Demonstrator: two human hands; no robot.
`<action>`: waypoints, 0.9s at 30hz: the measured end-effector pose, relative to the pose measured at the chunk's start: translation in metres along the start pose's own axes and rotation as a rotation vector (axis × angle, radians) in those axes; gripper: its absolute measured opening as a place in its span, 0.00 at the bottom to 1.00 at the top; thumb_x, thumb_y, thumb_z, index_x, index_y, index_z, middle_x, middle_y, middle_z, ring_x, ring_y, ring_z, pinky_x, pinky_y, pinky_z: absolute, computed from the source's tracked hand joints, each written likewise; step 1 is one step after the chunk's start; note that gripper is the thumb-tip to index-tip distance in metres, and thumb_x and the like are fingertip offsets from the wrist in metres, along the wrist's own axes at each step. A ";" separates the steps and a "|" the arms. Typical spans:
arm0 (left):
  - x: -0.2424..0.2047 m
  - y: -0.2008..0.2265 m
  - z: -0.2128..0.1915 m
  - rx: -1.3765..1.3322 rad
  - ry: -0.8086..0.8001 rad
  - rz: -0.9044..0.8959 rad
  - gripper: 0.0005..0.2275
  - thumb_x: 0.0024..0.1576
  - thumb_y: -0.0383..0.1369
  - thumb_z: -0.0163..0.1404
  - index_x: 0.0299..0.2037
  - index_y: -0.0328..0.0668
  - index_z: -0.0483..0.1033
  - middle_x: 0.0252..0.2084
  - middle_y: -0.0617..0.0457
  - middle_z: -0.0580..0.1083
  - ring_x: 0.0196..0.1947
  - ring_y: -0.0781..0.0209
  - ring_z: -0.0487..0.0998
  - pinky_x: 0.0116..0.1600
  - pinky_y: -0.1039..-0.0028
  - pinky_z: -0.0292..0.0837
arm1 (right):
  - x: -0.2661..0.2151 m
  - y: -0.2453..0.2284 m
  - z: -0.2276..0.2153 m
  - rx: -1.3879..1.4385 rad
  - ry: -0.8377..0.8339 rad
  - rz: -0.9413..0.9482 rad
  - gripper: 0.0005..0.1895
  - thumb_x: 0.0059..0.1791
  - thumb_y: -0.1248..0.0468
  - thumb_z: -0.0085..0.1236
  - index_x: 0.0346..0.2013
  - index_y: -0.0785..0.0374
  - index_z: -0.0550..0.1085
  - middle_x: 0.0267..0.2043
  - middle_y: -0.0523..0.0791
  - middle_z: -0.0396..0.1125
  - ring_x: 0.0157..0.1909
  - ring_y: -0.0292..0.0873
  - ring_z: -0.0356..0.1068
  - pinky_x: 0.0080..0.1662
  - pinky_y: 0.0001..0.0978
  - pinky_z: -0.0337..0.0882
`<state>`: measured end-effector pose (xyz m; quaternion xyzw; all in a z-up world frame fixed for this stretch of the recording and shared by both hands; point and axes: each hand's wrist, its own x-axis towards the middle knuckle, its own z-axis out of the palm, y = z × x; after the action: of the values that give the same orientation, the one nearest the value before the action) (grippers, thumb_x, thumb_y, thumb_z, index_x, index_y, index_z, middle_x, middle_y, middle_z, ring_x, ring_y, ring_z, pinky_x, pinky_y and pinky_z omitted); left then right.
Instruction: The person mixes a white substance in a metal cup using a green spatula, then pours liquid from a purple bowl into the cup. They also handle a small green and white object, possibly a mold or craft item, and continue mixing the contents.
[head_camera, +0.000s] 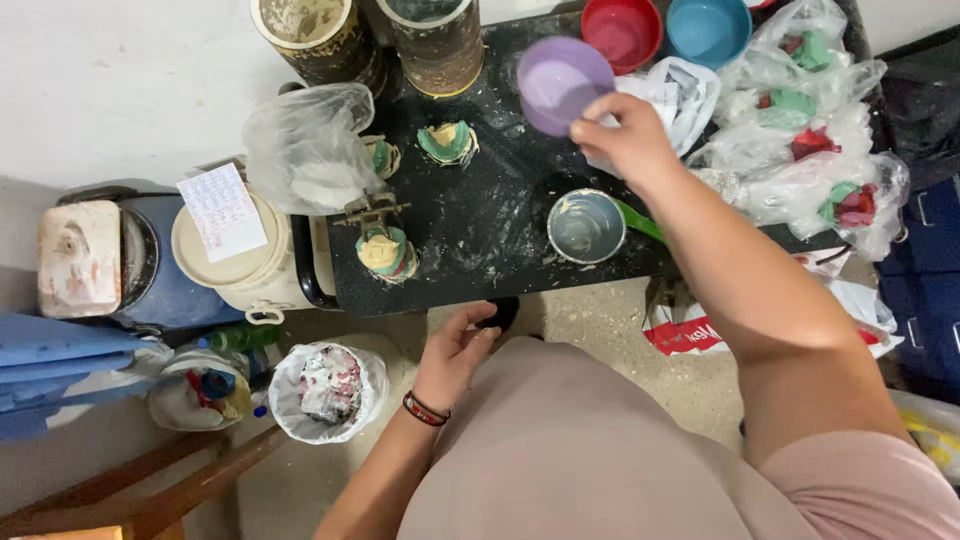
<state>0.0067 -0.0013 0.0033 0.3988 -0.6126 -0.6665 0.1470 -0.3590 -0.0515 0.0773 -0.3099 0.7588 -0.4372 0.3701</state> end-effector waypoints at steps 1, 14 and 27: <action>-0.002 0.000 -0.003 -0.001 0.002 0.000 0.15 0.62 0.34 0.51 0.59 0.45 0.75 0.56 0.58 0.79 0.52 0.65 0.85 0.50 0.77 0.76 | 0.026 0.016 0.012 -0.001 -0.001 -0.001 0.07 0.50 0.59 0.65 0.34 0.49 0.73 0.57 0.40 0.72 0.48 0.35 0.78 0.52 0.21 0.84; -0.026 -0.008 -0.036 -0.146 0.142 -0.034 0.15 0.61 0.31 0.50 0.57 0.40 0.76 0.53 0.53 0.79 0.51 0.63 0.84 0.50 0.74 0.81 | 0.105 0.029 0.053 -0.004 0.007 0.045 0.20 0.54 0.64 0.57 0.59 0.51 0.64 0.59 0.49 0.63 0.44 0.42 0.73 0.44 0.30 0.79; 0.000 -0.012 -0.054 -0.072 -0.070 0.041 0.14 0.62 0.29 0.54 0.58 0.49 0.80 0.54 0.47 0.80 0.53 0.53 0.82 0.54 0.64 0.80 | -0.112 0.086 0.076 -1.040 0.001 -0.424 0.51 0.56 0.42 0.48 0.76 0.84 0.48 0.46 0.70 0.75 0.46 0.70 0.78 0.72 0.73 0.39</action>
<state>0.0484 -0.0363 -0.0038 0.3573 -0.6008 -0.6985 0.1533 -0.2480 0.0410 0.0071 -0.5971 0.7958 -0.0707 0.0721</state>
